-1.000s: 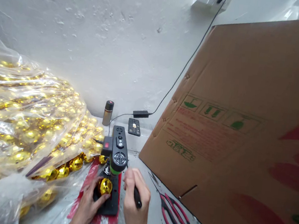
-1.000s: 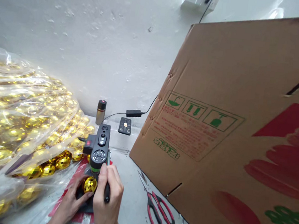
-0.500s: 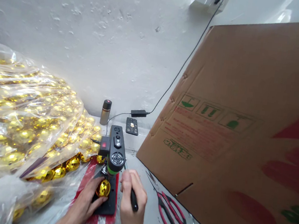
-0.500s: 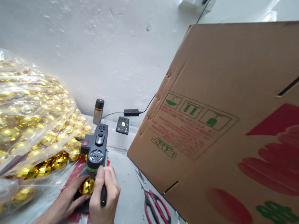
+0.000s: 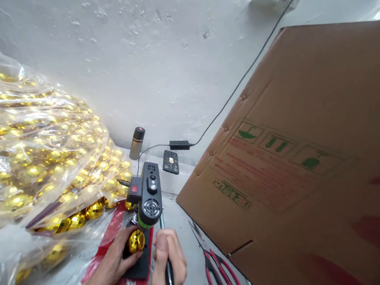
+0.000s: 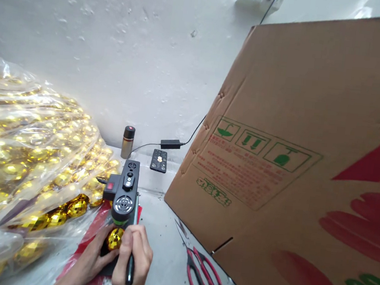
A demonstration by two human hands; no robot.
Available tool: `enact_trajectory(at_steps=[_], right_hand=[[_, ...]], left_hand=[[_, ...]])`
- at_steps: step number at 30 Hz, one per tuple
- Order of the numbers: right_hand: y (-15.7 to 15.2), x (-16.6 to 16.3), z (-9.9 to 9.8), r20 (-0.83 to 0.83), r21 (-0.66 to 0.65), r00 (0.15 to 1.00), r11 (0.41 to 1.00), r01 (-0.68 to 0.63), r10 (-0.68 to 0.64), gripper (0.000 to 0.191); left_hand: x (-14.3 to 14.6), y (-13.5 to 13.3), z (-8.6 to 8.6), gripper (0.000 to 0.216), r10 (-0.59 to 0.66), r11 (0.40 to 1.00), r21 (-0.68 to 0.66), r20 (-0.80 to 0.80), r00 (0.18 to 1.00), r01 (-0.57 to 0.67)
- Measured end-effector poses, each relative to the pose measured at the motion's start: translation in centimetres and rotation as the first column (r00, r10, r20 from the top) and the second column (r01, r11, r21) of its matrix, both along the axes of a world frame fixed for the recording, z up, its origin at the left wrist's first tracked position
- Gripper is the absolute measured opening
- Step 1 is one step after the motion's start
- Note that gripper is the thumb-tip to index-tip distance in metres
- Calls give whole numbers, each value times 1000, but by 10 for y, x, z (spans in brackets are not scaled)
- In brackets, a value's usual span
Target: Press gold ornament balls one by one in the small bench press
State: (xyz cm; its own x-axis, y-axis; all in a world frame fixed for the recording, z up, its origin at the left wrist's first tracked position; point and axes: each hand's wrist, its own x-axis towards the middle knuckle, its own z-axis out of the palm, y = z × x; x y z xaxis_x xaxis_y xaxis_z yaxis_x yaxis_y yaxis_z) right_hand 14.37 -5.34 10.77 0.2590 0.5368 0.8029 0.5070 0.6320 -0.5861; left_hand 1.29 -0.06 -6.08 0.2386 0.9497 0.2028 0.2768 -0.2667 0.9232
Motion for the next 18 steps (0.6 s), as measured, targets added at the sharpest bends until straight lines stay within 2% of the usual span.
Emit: enact_trajectory(at_steps=[4,7,14,18], right_hand=[[2,-2,-33,-31,30,999,999,33,-32,33],[4,-3,-49,-61,41,997,998,42,-40,35],[6,-8,-57,-135,61,989,996,72,-64,37],[4,-15,-59,-223,10,971,996,85,-81,41]], left_hand=[[1,-1,9,54,-10,1000,-15,5,1000,10],[1,-2,13,53,-13,1000,-25,16,1000,13],[1,-2,8,55,-7,1000,-13,31,999,7],[1,-2,1,54,-10,1000,8,24,1000,9]])
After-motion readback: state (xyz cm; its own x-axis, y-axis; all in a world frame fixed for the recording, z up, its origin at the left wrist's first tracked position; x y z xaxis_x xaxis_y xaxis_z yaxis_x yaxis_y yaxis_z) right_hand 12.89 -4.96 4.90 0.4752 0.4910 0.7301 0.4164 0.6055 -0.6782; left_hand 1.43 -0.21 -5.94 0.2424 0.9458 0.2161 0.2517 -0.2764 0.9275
